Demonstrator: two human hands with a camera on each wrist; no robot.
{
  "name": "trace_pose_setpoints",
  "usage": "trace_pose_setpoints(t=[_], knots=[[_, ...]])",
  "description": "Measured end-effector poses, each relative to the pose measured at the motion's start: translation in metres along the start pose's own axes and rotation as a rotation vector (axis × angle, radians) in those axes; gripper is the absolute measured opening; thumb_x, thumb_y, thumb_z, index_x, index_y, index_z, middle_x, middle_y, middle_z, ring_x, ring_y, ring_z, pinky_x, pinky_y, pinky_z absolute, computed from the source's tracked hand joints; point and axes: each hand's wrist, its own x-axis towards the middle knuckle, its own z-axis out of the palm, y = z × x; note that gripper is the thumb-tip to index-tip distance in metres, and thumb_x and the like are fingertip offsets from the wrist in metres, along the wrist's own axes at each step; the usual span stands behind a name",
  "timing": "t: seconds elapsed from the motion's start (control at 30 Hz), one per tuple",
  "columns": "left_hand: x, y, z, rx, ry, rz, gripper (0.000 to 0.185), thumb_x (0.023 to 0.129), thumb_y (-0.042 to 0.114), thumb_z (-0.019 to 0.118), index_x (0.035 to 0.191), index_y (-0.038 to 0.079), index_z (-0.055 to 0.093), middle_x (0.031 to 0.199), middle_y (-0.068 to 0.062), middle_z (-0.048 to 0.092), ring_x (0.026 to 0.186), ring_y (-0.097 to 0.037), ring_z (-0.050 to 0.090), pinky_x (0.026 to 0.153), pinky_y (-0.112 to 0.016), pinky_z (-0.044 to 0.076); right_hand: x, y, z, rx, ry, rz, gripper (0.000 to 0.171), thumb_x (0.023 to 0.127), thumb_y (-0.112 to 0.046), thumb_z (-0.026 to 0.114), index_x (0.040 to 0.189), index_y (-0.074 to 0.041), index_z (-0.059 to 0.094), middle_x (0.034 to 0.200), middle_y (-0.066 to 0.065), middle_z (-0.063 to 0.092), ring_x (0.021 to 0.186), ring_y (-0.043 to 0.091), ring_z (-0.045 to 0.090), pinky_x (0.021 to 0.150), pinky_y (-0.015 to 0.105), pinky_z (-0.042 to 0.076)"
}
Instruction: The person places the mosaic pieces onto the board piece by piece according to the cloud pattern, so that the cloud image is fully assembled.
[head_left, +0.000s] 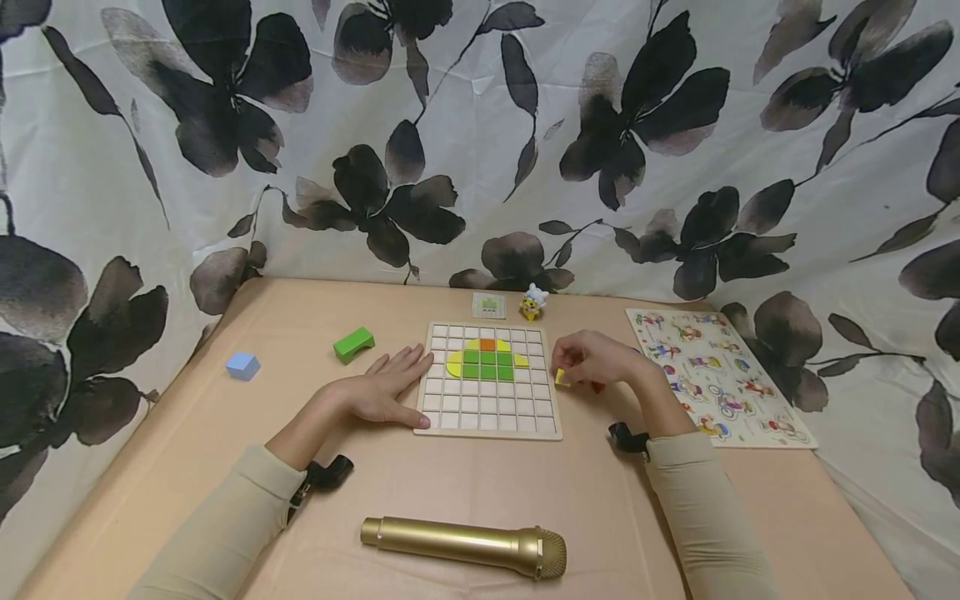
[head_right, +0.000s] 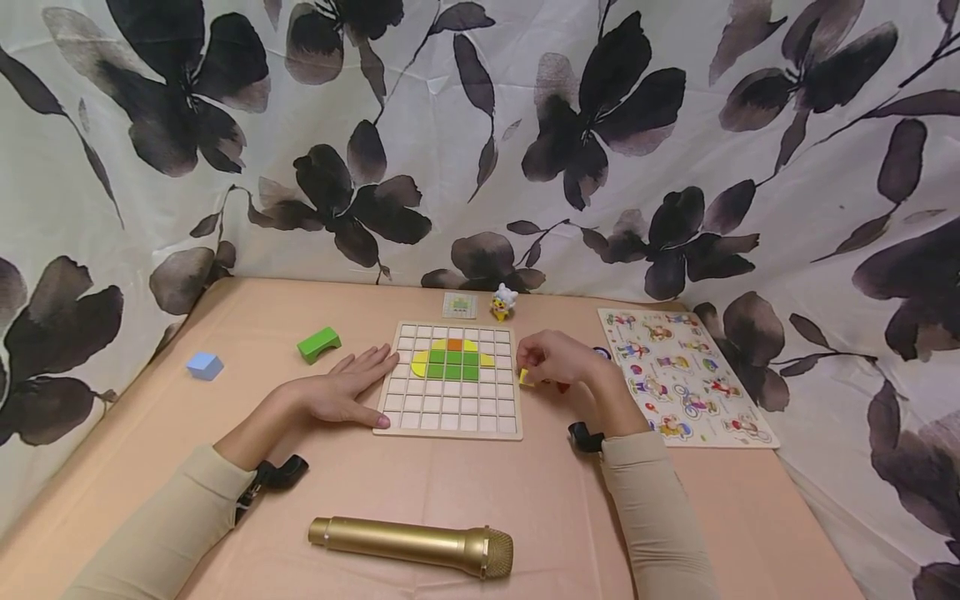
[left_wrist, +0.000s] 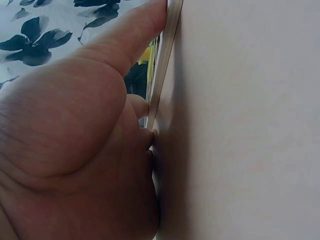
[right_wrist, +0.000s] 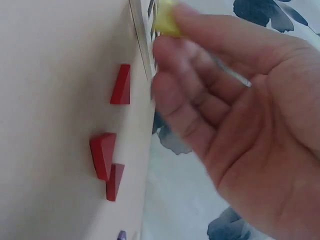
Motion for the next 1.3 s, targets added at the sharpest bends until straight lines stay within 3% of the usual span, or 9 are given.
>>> trace_pose_setpoints(t=[0.13, 0.23, 0.47, 0.63, 0.93, 1.3], knots=[[0.001, -0.001, 0.001, -0.003, 0.001, 0.006, 0.114, 0.091, 0.063, 0.071, 0.169, 0.011, 0.006, 0.175, -0.016, -0.009, 0.162, -0.037, -0.010, 0.129, -0.061, -0.006, 0.005, -0.002, 0.003, 0.076, 0.128, -0.062, 0.008, 0.092, -0.005, 0.075, 0.101, -0.006, 0.075, 0.086, 0.005, 0.070, 0.072, 0.020, 0.064, 0.063, 0.028, 0.054], [0.001, -0.001, 0.001, -0.013, -0.001, 0.013, 0.114, 0.091, 0.062, 0.071, 0.168, 0.010, 0.005, 0.175, -0.017, -0.010, 0.162, -0.039, -0.010, 0.128, -0.062, -0.005, 0.010, -0.008, 0.007, 0.112, 0.178, -0.067, 0.008, 0.092, -0.006, 0.077, 0.100, -0.008, 0.075, 0.090, 0.006, 0.074, 0.079, 0.021, 0.067, 0.069, 0.027, 0.057], [0.000, -0.001, 0.001, -0.023, 0.000, 0.017, 0.115, 0.091, 0.062, 0.071, 0.168, 0.009, 0.005, 0.175, -0.018, -0.010, 0.162, -0.040, -0.010, 0.128, -0.063, -0.005, 0.028, -0.018, 0.024, 0.120, 0.136, -0.081, 0.007, 0.093, -0.003, 0.075, 0.100, -0.002, 0.073, 0.087, 0.009, 0.073, 0.075, 0.024, 0.070, 0.067, 0.027, 0.059], [0.000, 0.000, 0.000, -0.015, -0.003, 0.007, 0.114, 0.091, 0.062, 0.071, 0.169, 0.011, 0.005, 0.175, -0.016, -0.010, 0.162, -0.039, -0.010, 0.129, -0.061, -0.006, 0.035, -0.021, 0.031, 0.110, 0.121, -0.034, 0.005, 0.092, -0.002, 0.076, 0.094, -0.003, 0.072, 0.080, 0.008, 0.071, 0.069, 0.021, 0.068, 0.064, 0.029, 0.059], [-0.002, 0.001, 0.000, -0.012, -0.005, 0.005, 0.114, 0.091, 0.062, 0.071, 0.169, 0.011, 0.006, 0.175, -0.016, -0.010, 0.162, -0.039, -0.010, 0.129, -0.061, -0.006, 0.035, -0.021, 0.035, -0.014, 0.082, -0.025, 0.004, 0.093, -0.008, 0.078, 0.092, -0.008, 0.074, 0.076, 0.002, 0.067, 0.063, 0.015, 0.062, 0.058, 0.025, 0.054], [-0.001, 0.000, 0.000, -0.011, 0.000, 0.011, 0.114, 0.090, 0.062, 0.071, 0.169, 0.011, 0.006, 0.175, -0.017, -0.009, 0.162, -0.039, -0.010, 0.129, -0.062, -0.006, 0.035, -0.024, 0.037, -0.103, 0.108, -0.100, 0.011, 0.090, -0.011, 0.082, 0.100, -0.012, 0.078, 0.084, 0.000, 0.066, 0.079, 0.016, 0.056, 0.068, 0.026, 0.047]])
